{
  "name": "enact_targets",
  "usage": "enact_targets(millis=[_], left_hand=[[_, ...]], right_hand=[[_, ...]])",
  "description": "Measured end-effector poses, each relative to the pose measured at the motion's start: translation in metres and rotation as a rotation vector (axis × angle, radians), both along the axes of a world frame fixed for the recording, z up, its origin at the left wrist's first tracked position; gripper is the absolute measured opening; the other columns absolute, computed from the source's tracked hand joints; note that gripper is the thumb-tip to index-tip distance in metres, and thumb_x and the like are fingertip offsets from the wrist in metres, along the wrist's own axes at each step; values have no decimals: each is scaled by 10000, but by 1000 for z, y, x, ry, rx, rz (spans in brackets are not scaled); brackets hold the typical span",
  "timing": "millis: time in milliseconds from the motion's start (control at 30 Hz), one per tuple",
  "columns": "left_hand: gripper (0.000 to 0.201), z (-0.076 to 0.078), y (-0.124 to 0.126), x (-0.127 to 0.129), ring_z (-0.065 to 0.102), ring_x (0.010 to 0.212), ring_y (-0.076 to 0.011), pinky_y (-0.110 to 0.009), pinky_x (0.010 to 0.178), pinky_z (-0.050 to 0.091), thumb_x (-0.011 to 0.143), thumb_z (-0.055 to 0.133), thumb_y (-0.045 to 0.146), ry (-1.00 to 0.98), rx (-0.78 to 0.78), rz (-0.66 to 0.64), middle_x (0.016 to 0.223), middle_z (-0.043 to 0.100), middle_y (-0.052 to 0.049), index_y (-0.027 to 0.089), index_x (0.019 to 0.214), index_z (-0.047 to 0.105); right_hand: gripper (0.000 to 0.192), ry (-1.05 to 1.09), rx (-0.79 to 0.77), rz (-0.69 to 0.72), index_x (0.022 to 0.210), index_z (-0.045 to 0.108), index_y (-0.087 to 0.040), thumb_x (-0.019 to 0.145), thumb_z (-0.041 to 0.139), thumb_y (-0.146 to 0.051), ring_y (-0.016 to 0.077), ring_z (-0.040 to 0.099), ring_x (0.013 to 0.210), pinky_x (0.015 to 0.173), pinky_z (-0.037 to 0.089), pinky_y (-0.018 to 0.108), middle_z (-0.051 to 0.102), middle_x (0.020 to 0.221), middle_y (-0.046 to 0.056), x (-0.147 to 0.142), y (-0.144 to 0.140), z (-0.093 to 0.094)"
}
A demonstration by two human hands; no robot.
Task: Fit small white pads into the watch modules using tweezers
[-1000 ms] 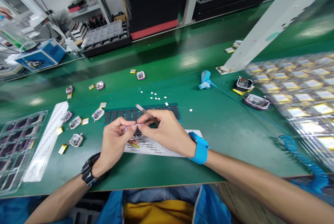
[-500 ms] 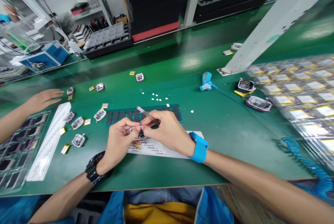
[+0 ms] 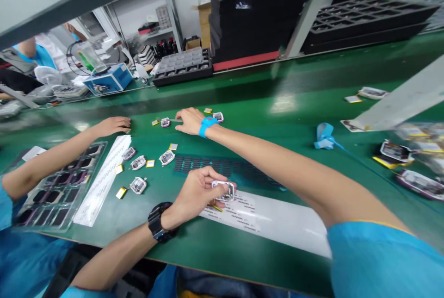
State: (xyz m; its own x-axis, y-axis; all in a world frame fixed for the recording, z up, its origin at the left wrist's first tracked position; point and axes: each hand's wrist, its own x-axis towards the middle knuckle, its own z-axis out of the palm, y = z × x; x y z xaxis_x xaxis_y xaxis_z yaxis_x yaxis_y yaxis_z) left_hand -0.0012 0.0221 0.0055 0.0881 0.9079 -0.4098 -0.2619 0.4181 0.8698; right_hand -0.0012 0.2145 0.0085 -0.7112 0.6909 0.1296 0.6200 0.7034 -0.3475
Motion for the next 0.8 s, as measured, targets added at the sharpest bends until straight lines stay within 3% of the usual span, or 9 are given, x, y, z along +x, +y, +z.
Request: enact_targets(millis=[133, 300, 500, 633, 800], left_hand=[[169, -6, -2, -1, 600, 453, -92, -193, 423, 517, 601, 716, 156, 27, 18, -53, 586, 646, 23, 147, 700, 580], [153, -4, -3, -2, 594, 448, -85, -189, 418, 513, 606, 692, 139, 45, 27, -91, 596, 638, 26, 148, 709, 580], [167, -2, 0, -3, 558, 461, -65, -159, 381, 467, 598, 687, 124, 103, 35, -79, 661, 678, -3, 153, 706, 563], [164, -1, 0, -2, 580, 506, -81, -159, 392, 463, 612, 696, 146, 167, 40, -68, 721, 722, -48, 150, 710, 565], [203, 1, 3, -9, 665, 669, -125, -176, 487, 511, 680, 722, 203, 107, 104, 10, 913, 762, -100, 138, 848, 630]], right_hand=[[537, -2, -33, 60, 1289, 602, -214, 785, 692, -377, 281, 616, 1120, 854, 467, 331, 669, 1254, 91, -62, 22, -16], [484, 11, -75, 43, 1239, 626, -182, 792, 677, -359, 293, 623, 1090, 830, 470, 344, 689, 1194, 114, -85, 20, -22], [488, 47, -103, 179, 1174, 658, -206, 732, 725, -400, 248, 649, 992, 744, 445, 286, 725, 1106, 58, -72, -25, -11], [364, 53, -112, 234, 1015, 726, -210, 690, 779, -365, 246, 658, 924, 667, 404, 271, 741, 1020, 62, -59, -51, -8], [285, 182, -86, 116, 974, 725, -180, 918, 549, -396, 203, 648, 860, 675, 372, 265, 735, 943, 67, -8, -55, 11]])
